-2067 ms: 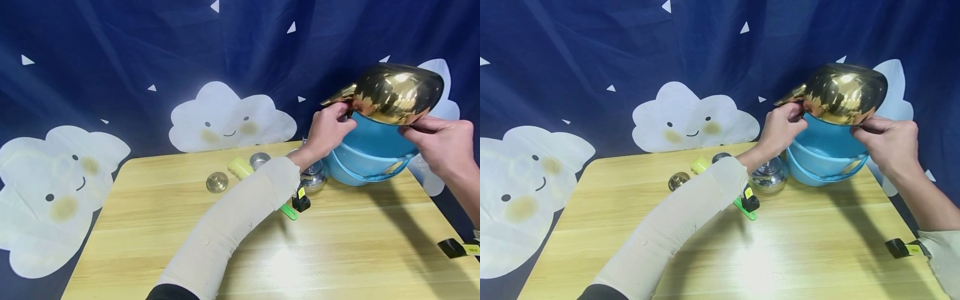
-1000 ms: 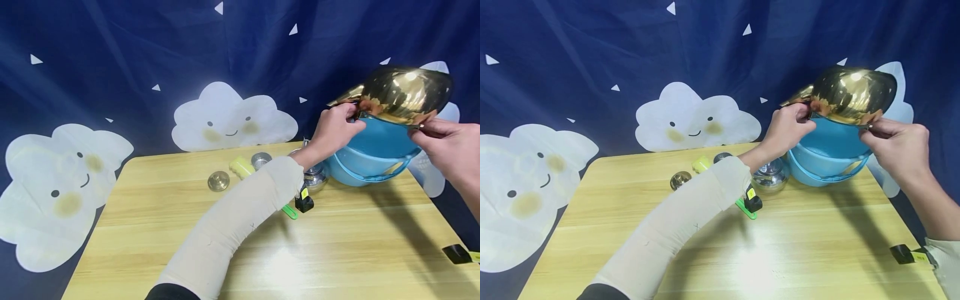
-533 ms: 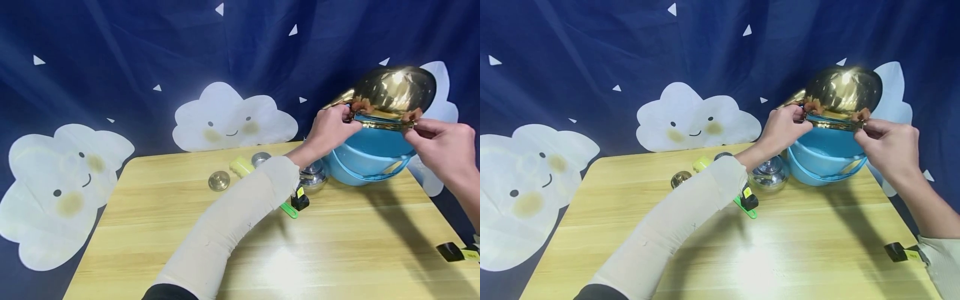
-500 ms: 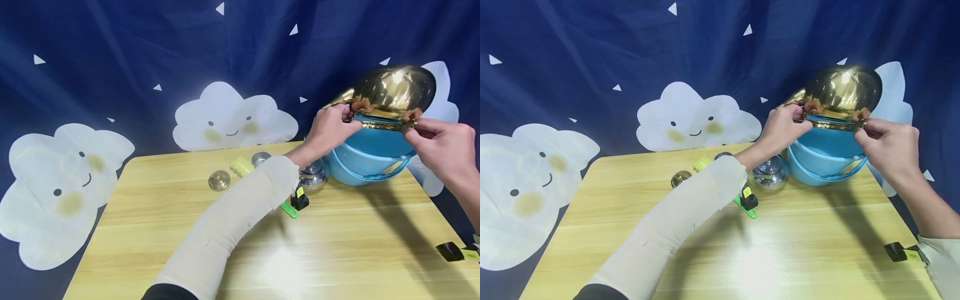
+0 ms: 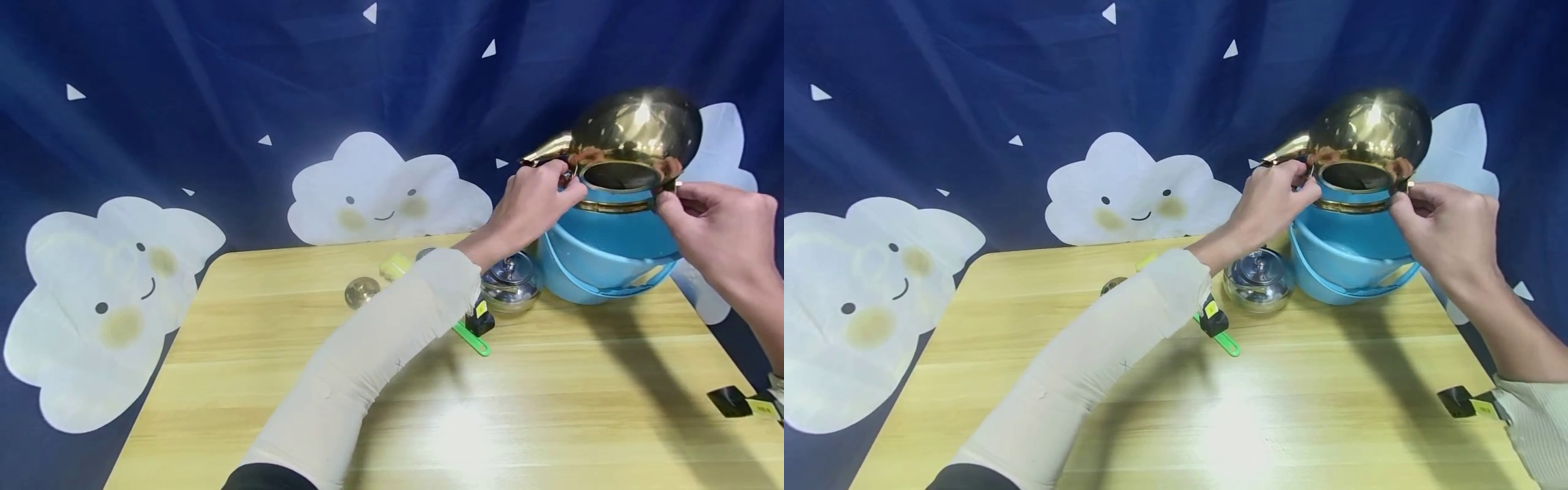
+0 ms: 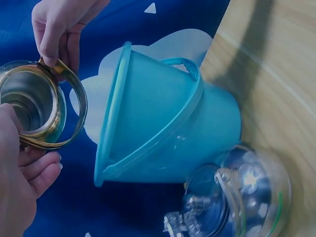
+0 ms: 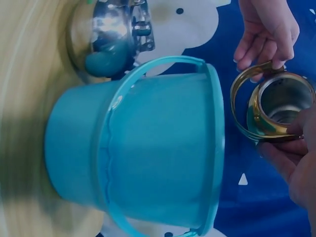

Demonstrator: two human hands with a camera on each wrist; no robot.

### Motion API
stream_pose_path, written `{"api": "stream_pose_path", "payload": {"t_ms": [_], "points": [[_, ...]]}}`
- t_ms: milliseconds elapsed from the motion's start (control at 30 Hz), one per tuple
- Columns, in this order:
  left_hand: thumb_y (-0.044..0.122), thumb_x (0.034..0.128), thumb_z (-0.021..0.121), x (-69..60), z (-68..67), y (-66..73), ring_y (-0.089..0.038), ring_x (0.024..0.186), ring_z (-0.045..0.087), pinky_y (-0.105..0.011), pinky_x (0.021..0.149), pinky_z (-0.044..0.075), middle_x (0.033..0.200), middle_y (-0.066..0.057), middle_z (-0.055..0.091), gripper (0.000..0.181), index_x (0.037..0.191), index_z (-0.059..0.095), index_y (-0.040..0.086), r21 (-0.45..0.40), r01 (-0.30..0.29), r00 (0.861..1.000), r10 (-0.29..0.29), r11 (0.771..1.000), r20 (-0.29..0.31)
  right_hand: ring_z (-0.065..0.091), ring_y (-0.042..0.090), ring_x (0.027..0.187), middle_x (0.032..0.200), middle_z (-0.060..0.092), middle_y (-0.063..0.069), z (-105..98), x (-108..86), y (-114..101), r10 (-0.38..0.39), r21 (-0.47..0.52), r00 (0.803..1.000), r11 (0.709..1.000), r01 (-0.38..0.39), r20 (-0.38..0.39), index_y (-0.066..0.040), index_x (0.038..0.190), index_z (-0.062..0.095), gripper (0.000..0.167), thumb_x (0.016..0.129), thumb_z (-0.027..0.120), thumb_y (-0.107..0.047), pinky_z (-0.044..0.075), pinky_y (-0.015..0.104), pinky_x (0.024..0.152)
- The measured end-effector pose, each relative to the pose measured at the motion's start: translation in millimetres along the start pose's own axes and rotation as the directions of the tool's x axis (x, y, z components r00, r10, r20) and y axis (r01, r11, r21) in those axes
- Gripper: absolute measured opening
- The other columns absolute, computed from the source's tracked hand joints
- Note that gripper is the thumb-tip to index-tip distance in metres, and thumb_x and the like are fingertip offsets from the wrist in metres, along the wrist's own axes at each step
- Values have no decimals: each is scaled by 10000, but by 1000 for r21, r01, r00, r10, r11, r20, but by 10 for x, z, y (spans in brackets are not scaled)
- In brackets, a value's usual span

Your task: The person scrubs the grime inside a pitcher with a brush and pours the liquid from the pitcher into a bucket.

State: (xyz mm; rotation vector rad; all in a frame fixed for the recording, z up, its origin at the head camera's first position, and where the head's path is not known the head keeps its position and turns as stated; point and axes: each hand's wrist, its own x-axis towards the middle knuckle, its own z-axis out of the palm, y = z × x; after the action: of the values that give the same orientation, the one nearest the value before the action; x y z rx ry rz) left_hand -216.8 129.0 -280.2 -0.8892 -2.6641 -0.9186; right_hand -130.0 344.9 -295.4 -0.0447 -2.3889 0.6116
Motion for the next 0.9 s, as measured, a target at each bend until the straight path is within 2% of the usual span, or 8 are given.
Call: {"api": "stream_pose_path", "payload": {"t_ms": [33,100,167,267,333,400,567,900], "points": [[316,1029,510,3,-20,-10,-65,586,469,-187,573,349,650,74,418,207,859,551,204,11,-8,1000,8,1000,-7,270,-372,646,738,783,53,1,9,-20,6,-2,1000,1000,-6,9,86,939,756,359,953,558,-212,229,40,650],[311,1029,502,6,-67,-35,-59,618,502,-177,598,373,665,80,434,225,837,532,197,25,-28,999,29,999,-26,272,-374,660,927,712,364,4,31,-66,2,-1,1000,1000,-2,27,92,955,754,373,972,541,-214,234,52,641],[294,1031,500,5,-118,-63,-67,630,527,-175,607,394,677,74,457,241,819,523,181,19,-53,998,53,998,-45,278,-374,671,941,712,371,1,57,-114,-4,12,999,1000,4,45,103,971,749,385,986,531,-213,237,60,631],[276,1033,495,2,-194,-103,-83,624,540,-177,629,411,680,63,484,250,810,524,167,25,-78,994,80,997,-72,298,-365,657,696,770,-67,0,109,-183,-30,35,998,999,28,48,102,974,756,389,989,533,-216,242,66,600],[275,1035,492,2,-243,-127,-90,623,537,-181,632,412,679,58,481,255,809,526,162,26,-72,994,74,997,-78,304,-352,633,622,594,-403,4,144,-231,-40,42,998,998,38,50,95,961,758,387,982,537,-222,242,72,575],[285,1034,492,1,-290,-151,-89,635,534,-180,644,408,681,64,465,258,807,524,167,32,-48,996,50,998,-76,320,-344,612,670,347,-604,24,176,-277,-44,56,998,998,41,54,86,953,760,393,977,530,-232,244,66,552],[314,1025,505,0,-396,-211,-93,689,537,-185,666,400,690,76,422,283,772,505,187,33,25,997,-23,999,-70,352,-333,594,628,372,-573,84,227,-396,-50,83,995,996,42,92,82,959,742,409,984,492,-241,269,70,516],[292,1039,498,-58,-581,-407,-110,667,530,-192,620,375,653,79,454,342,716,546,188,52,51,992,-45,997,-121,467,-300,562,588,477,-484,208,298,-635,-68,192,989,981,41,135,69,961,763,445,991,504,-291,332,141,454]]}}
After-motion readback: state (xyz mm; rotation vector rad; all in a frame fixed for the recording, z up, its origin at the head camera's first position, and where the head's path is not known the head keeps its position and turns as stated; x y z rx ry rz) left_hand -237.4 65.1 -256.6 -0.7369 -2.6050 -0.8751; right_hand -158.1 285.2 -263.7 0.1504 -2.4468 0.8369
